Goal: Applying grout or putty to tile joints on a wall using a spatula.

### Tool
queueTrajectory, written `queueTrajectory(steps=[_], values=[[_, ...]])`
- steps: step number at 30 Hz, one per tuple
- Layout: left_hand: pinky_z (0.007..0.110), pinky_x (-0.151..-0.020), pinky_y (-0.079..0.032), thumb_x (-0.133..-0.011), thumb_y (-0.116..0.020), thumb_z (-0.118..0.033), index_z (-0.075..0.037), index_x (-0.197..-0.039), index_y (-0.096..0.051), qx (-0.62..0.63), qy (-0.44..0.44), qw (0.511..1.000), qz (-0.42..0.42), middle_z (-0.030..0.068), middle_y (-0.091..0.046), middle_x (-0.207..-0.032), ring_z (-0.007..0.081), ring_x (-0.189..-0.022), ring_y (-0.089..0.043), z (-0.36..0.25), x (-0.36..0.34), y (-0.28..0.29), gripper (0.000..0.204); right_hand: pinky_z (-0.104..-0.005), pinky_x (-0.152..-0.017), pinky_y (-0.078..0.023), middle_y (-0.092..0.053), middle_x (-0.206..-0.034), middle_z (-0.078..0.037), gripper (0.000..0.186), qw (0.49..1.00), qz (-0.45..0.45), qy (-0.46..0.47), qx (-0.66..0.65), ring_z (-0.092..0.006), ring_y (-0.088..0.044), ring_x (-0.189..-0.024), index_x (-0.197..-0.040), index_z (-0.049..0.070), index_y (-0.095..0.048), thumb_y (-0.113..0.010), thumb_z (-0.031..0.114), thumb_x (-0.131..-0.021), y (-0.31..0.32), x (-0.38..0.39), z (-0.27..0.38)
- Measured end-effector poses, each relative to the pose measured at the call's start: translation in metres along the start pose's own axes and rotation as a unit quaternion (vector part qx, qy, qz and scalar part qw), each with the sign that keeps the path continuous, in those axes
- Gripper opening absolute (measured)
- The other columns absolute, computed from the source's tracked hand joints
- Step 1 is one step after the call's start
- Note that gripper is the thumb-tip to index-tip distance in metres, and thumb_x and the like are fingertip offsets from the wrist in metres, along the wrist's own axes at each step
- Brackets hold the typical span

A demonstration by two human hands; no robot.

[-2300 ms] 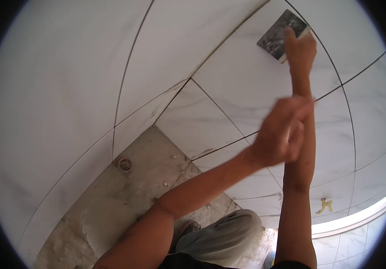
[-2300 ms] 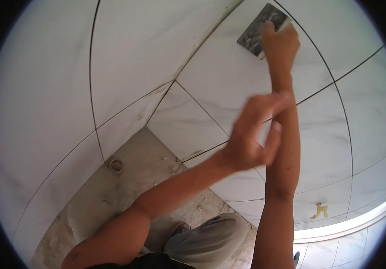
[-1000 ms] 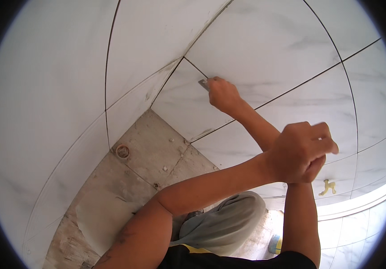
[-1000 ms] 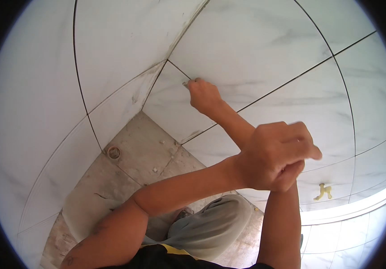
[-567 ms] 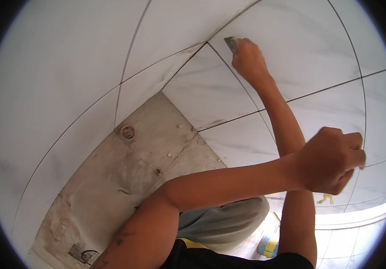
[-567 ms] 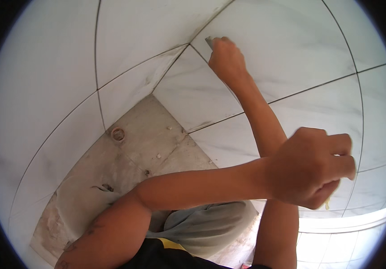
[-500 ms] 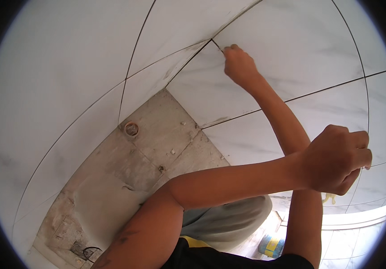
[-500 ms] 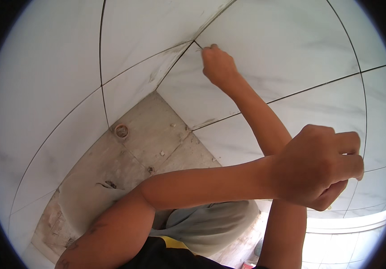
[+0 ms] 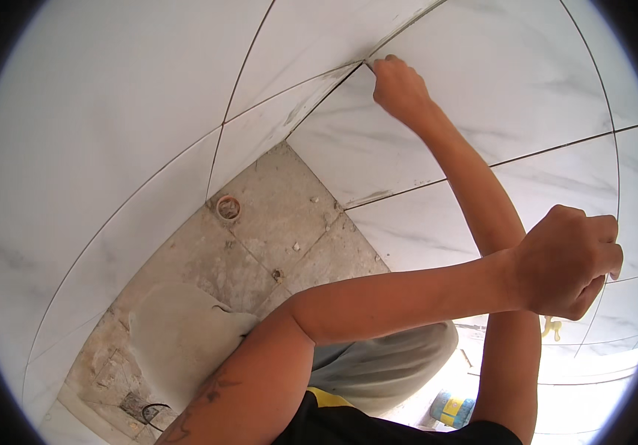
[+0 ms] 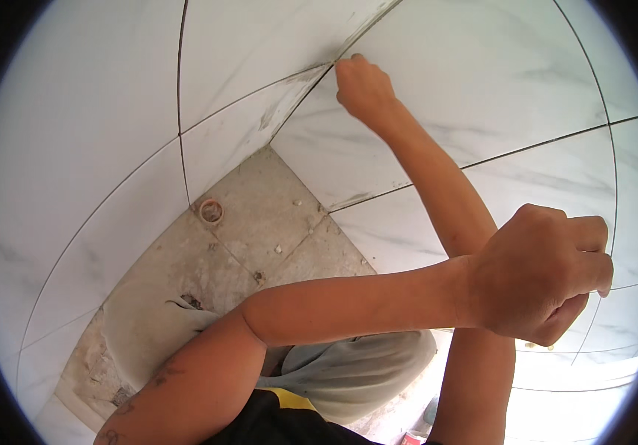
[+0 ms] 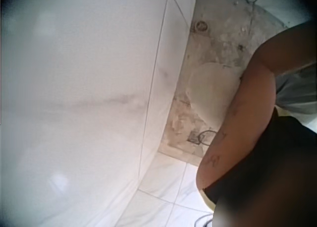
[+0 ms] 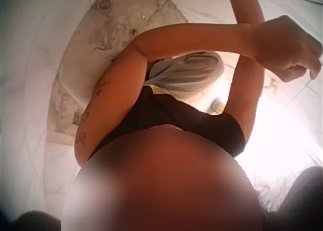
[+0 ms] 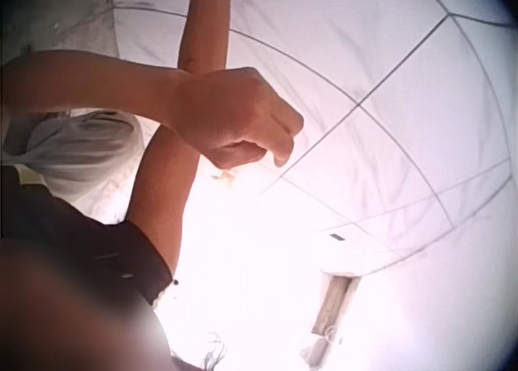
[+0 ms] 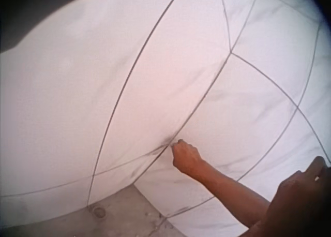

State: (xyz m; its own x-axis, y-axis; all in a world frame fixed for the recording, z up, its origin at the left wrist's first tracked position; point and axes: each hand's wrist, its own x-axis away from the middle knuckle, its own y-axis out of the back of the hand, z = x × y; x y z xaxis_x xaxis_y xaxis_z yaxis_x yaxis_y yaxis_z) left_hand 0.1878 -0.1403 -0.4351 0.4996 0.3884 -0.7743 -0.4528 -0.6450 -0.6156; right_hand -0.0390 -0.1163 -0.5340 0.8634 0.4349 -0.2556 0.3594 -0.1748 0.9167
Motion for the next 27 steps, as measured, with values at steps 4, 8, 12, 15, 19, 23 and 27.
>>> queueTrajectory(steps=[4, 8, 12, 15, 19, 23, 27], values=[[0.035, -0.049, -0.044, -0.062, -0.066, 0.004, -0.007, -0.068, -0.068, 0.009, -0.009, 1.000, -0.028, 0.0095, -0.060, -0.069, 0.0244, -0.050, -0.056, -0.003, -0.005, 0.001, 0.013, -0.0548, -0.075, -0.053, -0.064, -0.096, -0.026, 0.007, 0.999, 0.004, -0.035, -0.021, -0.0474, -0.064, -0.087, -0.083, -0.004, -0.059, -0.061, -0.003, -0.076, 0.001, -0.003, 0.001], [0.037, -0.049, -0.045, -0.061, -0.065, 0.004, -0.008, -0.068, -0.068, -0.010, -0.009, 1.000, -0.027, 0.0096, -0.060, -0.070, 0.0257, -0.053, -0.058, 0.000, -0.010, 0.009, 0.013, -0.0539, -0.074, -0.054, -0.064, -0.095, -0.027, 0.008, 1.000, 0.019, 0.009, 0.009, -0.0471, -0.064, -0.087, -0.084, -0.003, -0.060, -0.061, -0.002, -0.076, 0.002, -0.006, 0.001], [0.036, -0.048, -0.045, -0.062, -0.062, 0.004, -0.008, -0.068, -0.067, 0.018, 0.016, 1.000, -0.002, 0.0091, -0.060, -0.069, 0.0256, -0.054, -0.059, -0.003, -0.009, 0.004, 0.014, -0.0528, -0.076, -0.054, -0.064, -0.096, -0.027, 0.010, 0.993, 0.100, 0.013, 0.054, -0.0466, -0.065, -0.089, -0.087, -0.003, -0.062, -0.059, -0.002, -0.078, 0.007, 0.008, -0.007], [0.035, -0.046, -0.041, -0.065, -0.058, 0.007, -0.009, -0.076, -0.065, -0.008, 0.009, 1.000, -0.024, 0.0052, -0.057, -0.072, 0.0235, -0.053, -0.055, 0.010, -0.001, 0.017, 0.021, -0.0522, -0.078, -0.054, -0.064, -0.094, -0.026, 0.011, 0.981, 0.174, -0.074, 0.033, -0.0455, -0.065, -0.090, -0.090, -0.001, -0.063, -0.058, 0.000, -0.080, 0.044, 0.009, -0.011], [0.032, -0.046, -0.040, -0.067, -0.055, 0.009, -0.007, -0.076, -0.066, -0.018, 0.031, 0.999, -0.009, 0.0035, -0.059, -0.072, 0.0179, -0.054, -0.053, 0.025, 0.013, 0.030, 0.022, -0.0518, -0.079, -0.053, -0.066, -0.089, -0.028, 0.015, 0.984, 0.152, -0.065, 0.068, -0.0460, -0.065, -0.088, -0.092, -0.003, -0.064, -0.058, 0.007, -0.084, 0.031, 0.114, -0.094], [0.028, -0.046, -0.039, -0.069, -0.054, 0.010, -0.007, -0.077, -0.067, -0.043, 0.059, 0.997, 0.024, 0.0043, -0.061, -0.073, 0.0161, -0.053, -0.052, 0.043, 0.042, 0.036, 0.022, -0.0502, -0.069, -0.050, -0.064, -0.083, -0.024, 0.011, 0.993, 0.103, -0.044, 0.026, -0.0453, -0.062, -0.080, -0.089, -0.001, -0.061, -0.062, 0.009, -0.085, 0.085, 0.223, -0.097], [0.028, -0.053, -0.046, -0.072, -0.056, 0.009, -0.007, -0.079, -0.067, -0.017, 0.157, 0.986, 0.048, 0.0054, -0.062, -0.074, 0.0164, -0.061, -0.058, 0.043, 0.078, 0.017, 0.020, -0.0500, -0.065, -0.048, -0.062, -0.090, -0.020, 0.006, 0.979, 0.069, -0.187, 0.051, -0.0436, -0.058, -0.075, -0.089, 0.000, -0.056, -0.058, 0.004, -0.087, 0.120, 0.211, -0.092]])
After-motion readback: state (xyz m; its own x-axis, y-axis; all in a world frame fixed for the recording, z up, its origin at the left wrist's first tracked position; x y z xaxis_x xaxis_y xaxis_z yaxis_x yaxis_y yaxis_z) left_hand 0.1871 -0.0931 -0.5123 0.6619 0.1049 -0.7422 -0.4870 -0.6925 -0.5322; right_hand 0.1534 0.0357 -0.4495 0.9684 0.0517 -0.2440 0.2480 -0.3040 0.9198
